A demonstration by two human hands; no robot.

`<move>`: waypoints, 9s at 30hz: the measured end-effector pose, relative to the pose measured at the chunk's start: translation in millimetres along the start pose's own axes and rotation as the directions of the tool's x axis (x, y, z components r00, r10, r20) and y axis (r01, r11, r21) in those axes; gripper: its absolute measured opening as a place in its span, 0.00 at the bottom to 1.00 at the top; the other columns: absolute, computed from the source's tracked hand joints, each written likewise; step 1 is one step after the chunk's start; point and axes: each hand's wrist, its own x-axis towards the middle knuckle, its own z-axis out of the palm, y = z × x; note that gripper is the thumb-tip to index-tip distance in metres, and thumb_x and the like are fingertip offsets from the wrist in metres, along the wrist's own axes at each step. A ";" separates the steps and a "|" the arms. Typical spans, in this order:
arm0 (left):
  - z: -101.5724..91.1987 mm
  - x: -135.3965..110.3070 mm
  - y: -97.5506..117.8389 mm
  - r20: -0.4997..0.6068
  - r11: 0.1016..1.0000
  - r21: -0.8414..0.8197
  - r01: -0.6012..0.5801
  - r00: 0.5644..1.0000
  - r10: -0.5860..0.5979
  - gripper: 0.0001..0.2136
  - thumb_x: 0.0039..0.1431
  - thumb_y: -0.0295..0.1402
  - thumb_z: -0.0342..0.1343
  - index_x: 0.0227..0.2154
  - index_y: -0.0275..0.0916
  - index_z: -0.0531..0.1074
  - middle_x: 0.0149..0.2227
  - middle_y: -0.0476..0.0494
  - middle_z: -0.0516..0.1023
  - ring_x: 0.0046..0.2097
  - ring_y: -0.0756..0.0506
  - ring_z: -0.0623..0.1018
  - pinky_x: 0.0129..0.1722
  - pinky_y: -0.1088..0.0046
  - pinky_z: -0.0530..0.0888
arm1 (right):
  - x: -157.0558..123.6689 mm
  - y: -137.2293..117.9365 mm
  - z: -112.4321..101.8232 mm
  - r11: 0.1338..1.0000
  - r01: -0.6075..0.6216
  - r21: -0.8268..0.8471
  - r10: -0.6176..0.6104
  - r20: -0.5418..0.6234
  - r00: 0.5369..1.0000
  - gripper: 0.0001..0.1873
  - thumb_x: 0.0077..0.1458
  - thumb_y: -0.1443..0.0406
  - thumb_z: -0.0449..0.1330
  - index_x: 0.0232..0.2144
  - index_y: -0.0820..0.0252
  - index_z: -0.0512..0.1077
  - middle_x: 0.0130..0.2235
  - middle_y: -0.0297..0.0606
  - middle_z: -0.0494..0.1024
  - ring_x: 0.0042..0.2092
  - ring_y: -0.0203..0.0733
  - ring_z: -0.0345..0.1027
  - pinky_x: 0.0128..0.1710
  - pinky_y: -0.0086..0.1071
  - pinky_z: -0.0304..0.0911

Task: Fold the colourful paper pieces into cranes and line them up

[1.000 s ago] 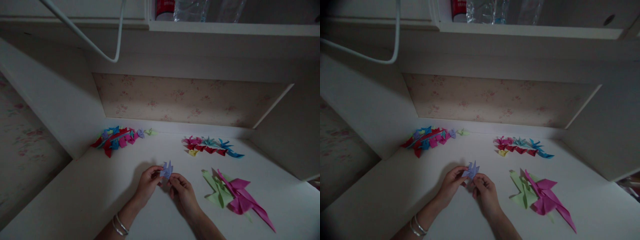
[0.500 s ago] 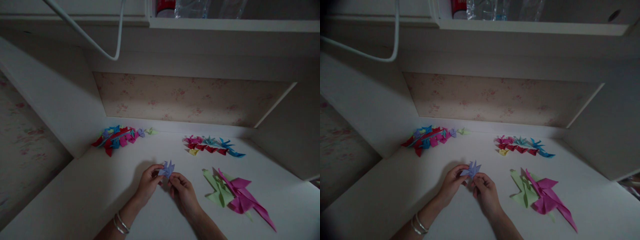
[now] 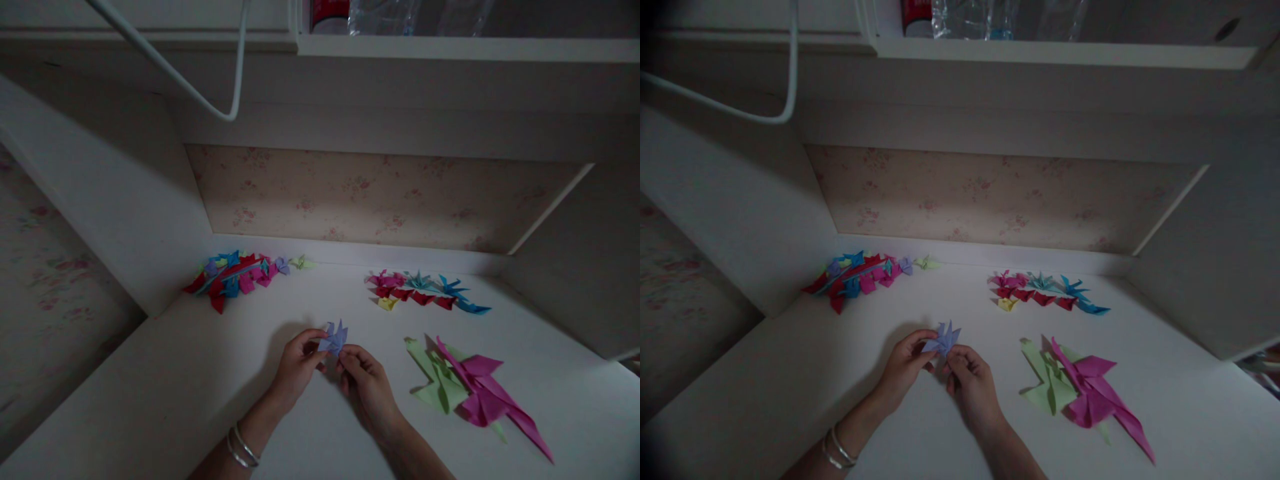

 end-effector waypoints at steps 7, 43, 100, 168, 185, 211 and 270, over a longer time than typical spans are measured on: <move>0.2 -0.3 1.0 -0.005 1.000 0.023 -0.005 1.000 0.005 0.12 0.46 0.28 0.59 0.37 0.35 0.73 0.33 0.43 0.78 0.32 0.47 0.75 0.24 0.76 0.73 | -0.5 0.1 1.5 1.000 -0.009 0.027 0.009 0.000 1.000 0.14 0.47 0.56 0.65 0.30 0.62 0.73 0.23 0.32 0.71 0.19 0.29 0.57 0.19 0.26 0.48; -0.7 1.5 -11.4 0.074 0.916 0.305 -0.260 0.966 0.249 0.10 0.49 0.24 0.54 0.35 0.38 0.74 0.41 0.44 0.71 0.39 0.47 0.73 0.33 0.77 0.71 | 0.3 1.9 -1.5 1.000 0.013 0.027 -0.016 0.108 0.994 0.12 0.50 0.60 0.65 0.33 0.63 0.72 0.24 0.31 0.71 0.23 0.31 0.63 0.22 0.24 0.57; 149.2 204.9 -12.8 0.084 0.053 0.994 -0.096 0.976 0.200 0.16 0.62 0.33 0.44 0.38 0.35 0.77 0.39 0.34 0.78 0.42 0.40 0.78 0.41 0.68 0.71 | 15.6 -6.5 -17.1 0.874 0.136 -0.467 -0.158 -0.010 0.987 0.14 0.61 0.59 0.49 0.34 0.59 0.72 0.26 0.32 0.69 0.25 0.34 0.57 0.22 0.25 0.52; 1.9 -10.2 -19.2 -0.001 0.806 0.592 -0.015 1.000 0.019 0.20 0.59 0.47 0.45 0.18 0.39 0.56 0.19 0.55 0.54 0.25 0.51 0.59 0.25 0.75 0.55 | 4.2 3.0 -17.9 0.714 0.141 -0.686 -0.164 0.032 0.986 0.22 0.61 0.51 0.45 0.22 0.57 0.61 0.21 0.28 0.61 0.25 0.35 0.55 0.26 0.27 0.51; 5.0 -14.0 -16.7 0.069 0.789 0.611 -0.060 0.997 0.022 0.19 0.60 0.42 0.46 0.17 0.37 0.59 0.18 0.54 0.56 0.24 0.52 0.59 0.23 0.75 0.53 | 0.1 1.6 -15.1 0.696 0.136 -0.705 -0.123 0.069 0.990 0.21 0.62 0.51 0.45 0.25 0.57 0.63 0.20 0.28 0.62 0.23 0.35 0.56 0.24 0.26 0.52; 5.6 -15.5 -14.2 0.074 0.788 0.613 -0.059 0.997 0.017 0.20 0.59 0.46 0.46 0.17 0.37 0.58 0.18 0.54 0.55 0.24 0.52 0.59 0.23 0.76 0.53 | 0.4 2.5 -14.5 0.659 0.167 -0.733 -0.145 0.094 0.985 0.20 0.62 0.52 0.44 0.26 0.57 0.65 0.22 0.30 0.66 0.25 0.35 0.60 0.27 0.26 0.54; 6.6 -18.1 -15.9 0.123 0.763 0.639 -0.097 0.992 0.023 0.20 0.60 0.43 0.46 0.19 0.36 0.67 0.19 0.52 0.63 0.24 0.51 0.63 0.23 0.76 0.55 | -3.0 -3.2 -12.4 0.551 0.253 -0.795 -0.177 0.185 0.967 0.13 0.58 0.65 0.48 0.34 0.56 0.73 0.29 0.33 0.77 0.31 0.38 0.70 0.33 0.27 0.59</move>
